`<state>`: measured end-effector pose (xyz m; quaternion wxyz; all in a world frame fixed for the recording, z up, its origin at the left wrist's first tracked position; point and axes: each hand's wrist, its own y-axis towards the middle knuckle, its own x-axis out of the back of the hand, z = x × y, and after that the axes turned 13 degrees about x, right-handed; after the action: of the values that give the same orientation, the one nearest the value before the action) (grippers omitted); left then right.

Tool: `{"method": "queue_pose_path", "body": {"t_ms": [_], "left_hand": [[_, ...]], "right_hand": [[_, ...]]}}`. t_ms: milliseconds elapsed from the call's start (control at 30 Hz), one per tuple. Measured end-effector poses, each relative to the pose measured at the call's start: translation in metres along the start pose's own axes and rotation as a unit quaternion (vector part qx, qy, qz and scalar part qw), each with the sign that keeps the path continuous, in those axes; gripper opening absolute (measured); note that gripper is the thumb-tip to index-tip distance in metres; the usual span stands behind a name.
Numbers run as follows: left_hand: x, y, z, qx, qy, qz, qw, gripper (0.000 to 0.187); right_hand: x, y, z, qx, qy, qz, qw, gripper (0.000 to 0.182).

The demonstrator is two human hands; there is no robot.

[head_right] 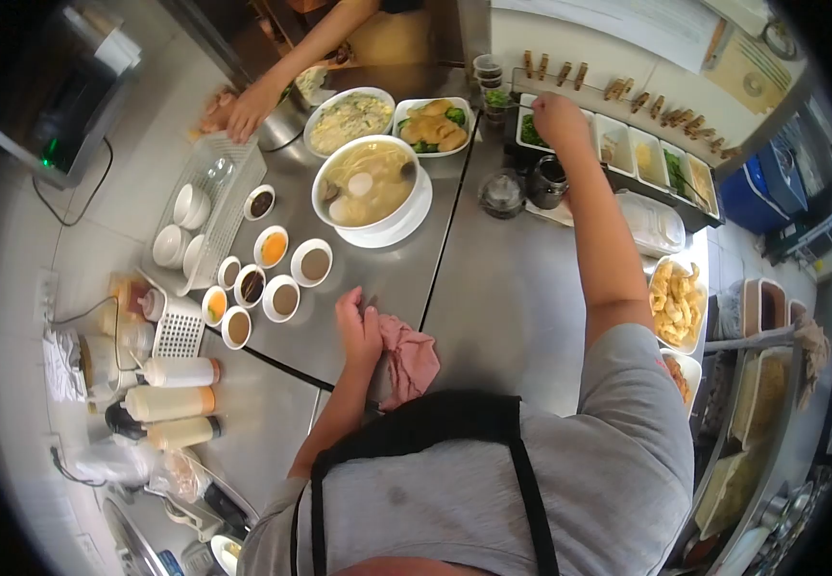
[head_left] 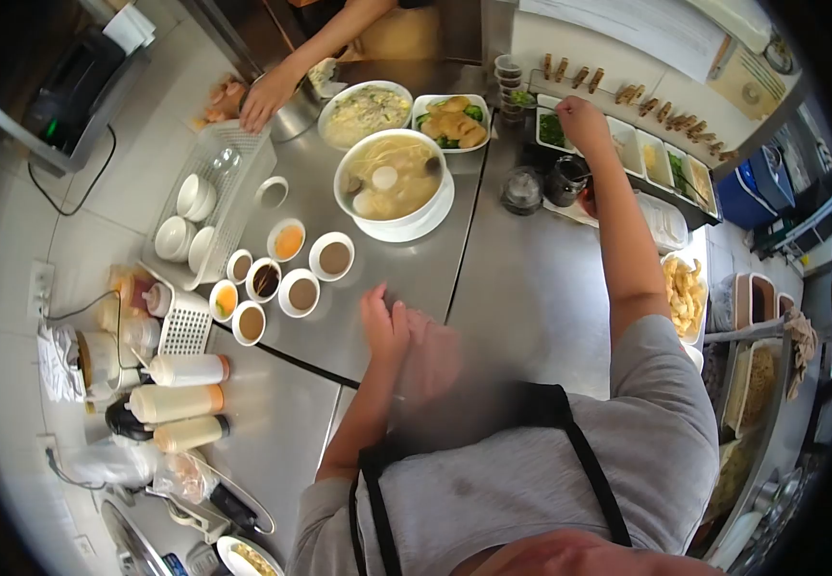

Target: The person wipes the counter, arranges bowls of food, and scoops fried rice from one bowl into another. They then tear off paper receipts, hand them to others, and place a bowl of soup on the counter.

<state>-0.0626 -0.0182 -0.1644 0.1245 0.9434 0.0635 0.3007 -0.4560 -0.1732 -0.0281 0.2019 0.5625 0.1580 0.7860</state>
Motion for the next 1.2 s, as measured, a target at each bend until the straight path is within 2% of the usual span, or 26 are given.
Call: {"method": "queue_pose_path", "body": {"t_ms": [100,200,233,333,433,500,533,567,600,700,733,833,867,933,1000,1100,1200], "left_hand": [[0.0,0.0,0.002,0.007,-0.003,0.001,1.0,0.034],[0.0,0.0,0.002,0.003,-0.018,-0.012,1.0,0.033],[0.002,0.0,0.002,0.011,-0.027,-0.012,1.0,0.033],[0.001,-0.003,0.0,0.016,-0.054,-0.001,0.998,0.033],[0.002,0.002,0.001,0.005,-0.061,-0.011,0.998,0.033],[0.001,-0.001,-0.001,0.014,-0.065,-0.016,0.998,0.033],[0.0,-0.002,0.0,0.018,-0.062,-0.014,0.998,0.033],[-0.001,-0.002,0.003,0.019,-0.06,-0.01,0.998,0.033],[-0.003,-0.001,0.004,0.021,-0.059,-0.005,0.998,0.033],[-0.002,0.0,0.003,0.006,-0.052,0.01,0.999,0.034],[-0.002,-0.001,0.001,0.012,-0.052,0.012,0.999,0.034],[-0.002,-0.001,-0.004,0.015,-0.04,0.007,0.999,0.032],[-0.002,-0.002,-0.004,0.005,-0.029,0.002,1.0,0.032],[0.002,0.001,-0.003,-0.008,-0.018,-0.008,1.0,0.031],[0.001,0.0,-0.004,-0.008,-0.027,-0.003,1.0,0.031],[0.003,-0.001,-0.011,0.01,-0.038,0.001,0.999,0.031],[0.002,-0.002,-0.01,0.041,-0.046,0.008,0.998,0.033]], "right_hand": [[-0.01,0.0,0.052,0.048,0.059,0.017,0.997,0.018],[-0.027,-0.008,0.108,0.1,0.044,0.043,0.993,0.017],[-0.033,-0.011,0.123,0.109,0.035,0.055,0.992,0.017],[-0.058,-0.025,0.15,0.233,-0.082,0.02,0.969,0.017],[-0.07,-0.013,0.124,0.198,-0.108,0.017,0.974,0.016],[-0.031,-0.003,0.11,0.085,-0.086,0.032,0.992,0.015],[-0.015,-0.002,0.091,0.061,-0.052,-0.015,0.997,0.016],[-0.003,0.002,0.068,0.034,-0.09,-0.019,0.995,0.016],[0.011,0.005,0.047,-0.035,-0.107,0.009,0.994,0.019],[0.032,0.004,-0.013,-0.09,-0.178,0.086,0.976,0.021],[0.028,0.004,-0.034,-0.082,-0.178,0.101,0.975,0.023],[0.02,0.004,-0.066,0.036,-0.166,0.217,0.961,0.023],[-0.008,0.006,-0.106,-0.031,-0.201,0.231,0.951,0.025],[0.008,-0.014,-0.089,-0.059,-0.202,0.207,0.956,0.026],[-0.004,-0.022,-0.103,-0.069,-0.218,0.257,0.939,0.027],[-0.006,-0.02,-0.103,-0.118,-0.192,0.231,0.946,0.027],[0.012,-0.012,-0.075,-0.06,-0.245,0.289,0.923,0.029]]}}
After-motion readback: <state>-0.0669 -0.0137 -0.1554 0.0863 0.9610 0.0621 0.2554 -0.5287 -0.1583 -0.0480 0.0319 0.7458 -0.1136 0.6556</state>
